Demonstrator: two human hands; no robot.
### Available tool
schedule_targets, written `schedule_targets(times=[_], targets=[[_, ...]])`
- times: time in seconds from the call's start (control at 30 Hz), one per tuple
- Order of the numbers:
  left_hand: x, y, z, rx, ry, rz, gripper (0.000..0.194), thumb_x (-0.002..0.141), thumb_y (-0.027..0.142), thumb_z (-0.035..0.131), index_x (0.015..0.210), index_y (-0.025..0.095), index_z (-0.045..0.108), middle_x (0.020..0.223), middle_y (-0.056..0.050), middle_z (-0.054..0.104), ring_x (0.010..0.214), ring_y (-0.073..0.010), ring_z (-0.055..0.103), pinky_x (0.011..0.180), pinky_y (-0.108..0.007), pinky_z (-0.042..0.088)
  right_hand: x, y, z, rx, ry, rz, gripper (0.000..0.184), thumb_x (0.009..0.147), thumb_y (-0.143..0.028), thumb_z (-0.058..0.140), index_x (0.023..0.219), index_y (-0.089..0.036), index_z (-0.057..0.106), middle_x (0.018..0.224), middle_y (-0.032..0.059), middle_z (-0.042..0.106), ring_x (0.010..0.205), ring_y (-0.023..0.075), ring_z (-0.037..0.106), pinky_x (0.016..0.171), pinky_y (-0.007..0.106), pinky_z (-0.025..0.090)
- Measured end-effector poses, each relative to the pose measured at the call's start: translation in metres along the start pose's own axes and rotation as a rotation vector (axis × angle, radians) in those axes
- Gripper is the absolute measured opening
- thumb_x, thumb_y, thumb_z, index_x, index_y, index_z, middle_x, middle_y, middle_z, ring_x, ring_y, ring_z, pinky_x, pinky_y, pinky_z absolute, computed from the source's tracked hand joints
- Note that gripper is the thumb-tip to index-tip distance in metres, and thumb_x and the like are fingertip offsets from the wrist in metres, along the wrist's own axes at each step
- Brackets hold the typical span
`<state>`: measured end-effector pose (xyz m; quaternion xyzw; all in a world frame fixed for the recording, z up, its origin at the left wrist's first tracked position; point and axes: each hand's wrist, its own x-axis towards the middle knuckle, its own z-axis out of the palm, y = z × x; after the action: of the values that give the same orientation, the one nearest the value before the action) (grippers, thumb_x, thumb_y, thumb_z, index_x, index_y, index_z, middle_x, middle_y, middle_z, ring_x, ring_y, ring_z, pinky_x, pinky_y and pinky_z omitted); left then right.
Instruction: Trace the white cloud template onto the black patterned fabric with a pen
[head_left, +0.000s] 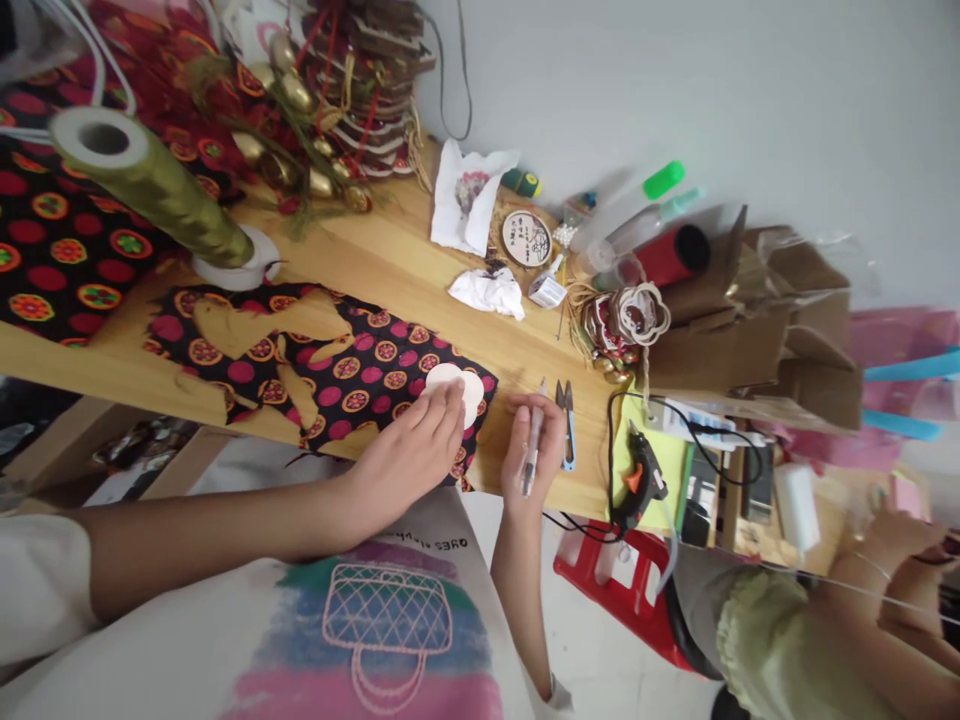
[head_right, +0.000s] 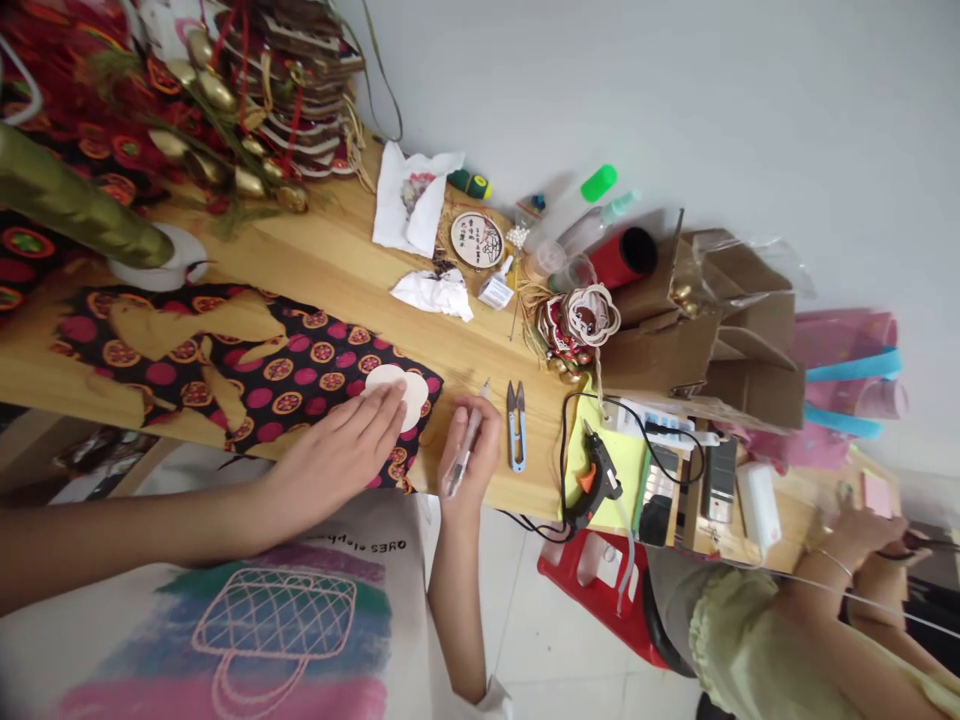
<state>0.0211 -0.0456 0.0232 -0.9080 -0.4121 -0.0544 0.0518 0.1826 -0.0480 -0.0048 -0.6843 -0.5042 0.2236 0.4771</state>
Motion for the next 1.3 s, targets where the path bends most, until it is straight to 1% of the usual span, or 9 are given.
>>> schedule_targets(times=[0.23,0.33,0.43,0.53,0.63,0.77,0.9,1.07,1.3], targets=[[0.005,0.005,0.0,0.05,0.026,-0.018,0.05,0.088,0.002,0.031,0.127,0.003,0.063,0.134,-0.018,0.06,0.122,-0.0261,0.061,0.1,-0.034,0.051,0.01,-0.012,0.002,0.098,-0.088,0.017,0.022,0.093,-0.042,0.052,0.102,-0.022,0.052,0.084,0.003,0.07,0.078,0.0174,0.07,0.078,0.035,0.056],[0.005,0.006,0.0,0.144,0.05,0.005,0.047,0.087,0.003,0.036,0.125,0.0,0.063,0.13,-0.022,0.062,0.117,-0.0275,0.063,0.098,-0.035,0.051,0.019,-0.02,0.003,0.135,-0.111,0.021,0.02,0.092,-0.04,0.055,0.102,-0.022,0.054,0.078,0.0004,0.069,0.074,0.0158,0.069,0.074,0.033,0.055],[0.004,0.009,0.002,0.193,0.06,0.011,0.045,0.086,0.004,0.041,0.125,-0.003,0.062,0.129,-0.025,0.062,0.115,-0.0295,0.064,0.099,-0.037,0.051,0.035,-0.029,0.004,0.156,-0.219,0.005,0.021,0.094,-0.041,0.052,0.102,-0.022,0.059,0.069,-0.0024,0.064,0.064,0.0136,0.063,0.068,0.03,0.052],[0.004,0.016,0.006,0.221,0.028,-0.004,0.045,0.086,0.007,0.043,0.126,-0.005,0.06,0.131,-0.027,0.059,0.118,-0.0315,0.062,0.101,-0.039,0.05,0.058,-0.039,0.009,0.146,-0.368,-0.086,0.028,0.091,-0.048,0.055,0.087,-0.022,0.064,0.065,-0.0029,0.059,0.058,0.0115,0.055,0.058,0.027,0.046],[0.006,0.026,0.01,0.251,0.005,-0.052,0.046,0.087,0.008,0.043,0.126,-0.007,0.06,0.132,-0.028,0.058,0.117,-0.0343,0.062,0.098,-0.041,0.053,0.081,-0.051,0.02,0.051,-0.649,-0.22,0.033,0.093,-0.051,0.052,0.08,-0.021,0.062,0.067,-0.0024,0.058,0.058,0.0101,0.051,0.058,0.025,0.043],[0.008,0.035,0.014,0.223,0.024,-0.123,0.044,0.088,0.008,0.041,0.123,-0.006,0.062,0.128,-0.029,0.06,0.112,-0.0342,0.065,0.092,-0.042,0.057,0.101,-0.064,0.037,-0.056,-1.008,-0.38,0.025,0.09,-0.042,0.059,0.081,-0.019,0.06,0.07,-0.002,0.06,0.063,0.0104,0.056,0.063,0.024,0.042],[0.007,0.034,0.018,0.195,0.089,-0.123,0.043,0.089,0.009,0.039,0.12,-0.003,0.065,0.122,-0.024,0.065,0.109,-0.0319,0.067,0.091,-0.041,0.058,0.11,-0.07,0.051,-0.114,-1.225,-0.488,0.016,0.088,-0.032,0.063,0.081,-0.018,0.063,0.074,-0.0007,0.065,0.067,0.0116,0.06,0.066,0.024,0.043],[0.003,0.029,0.025,0.213,0.197,-0.123,0.041,0.09,0.011,0.039,0.118,-0.002,0.067,0.121,-0.023,0.067,0.108,-0.0307,0.067,0.093,-0.041,0.057,0.117,-0.074,0.06,-0.197,-1.308,-0.573,0.017,0.088,-0.031,0.063,0.08,-0.016,0.065,0.07,-0.0006,0.067,0.063,0.0116,0.061,0.063,0.023,0.04],[0.001,0.028,0.026,0.207,0.186,-0.106,0.039,0.091,0.013,0.042,0.119,-0.001,0.066,0.122,-0.021,0.066,0.105,-0.0295,0.067,0.093,-0.041,0.057,0.116,-0.079,0.06,-0.342,-1.311,-0.69,0.015,0.088,-0.029,0.063,0.08,-0.017,0.066,0.073,0.0,0.069,0.066,0.012,0.06,0.064,0.023,0.035]])
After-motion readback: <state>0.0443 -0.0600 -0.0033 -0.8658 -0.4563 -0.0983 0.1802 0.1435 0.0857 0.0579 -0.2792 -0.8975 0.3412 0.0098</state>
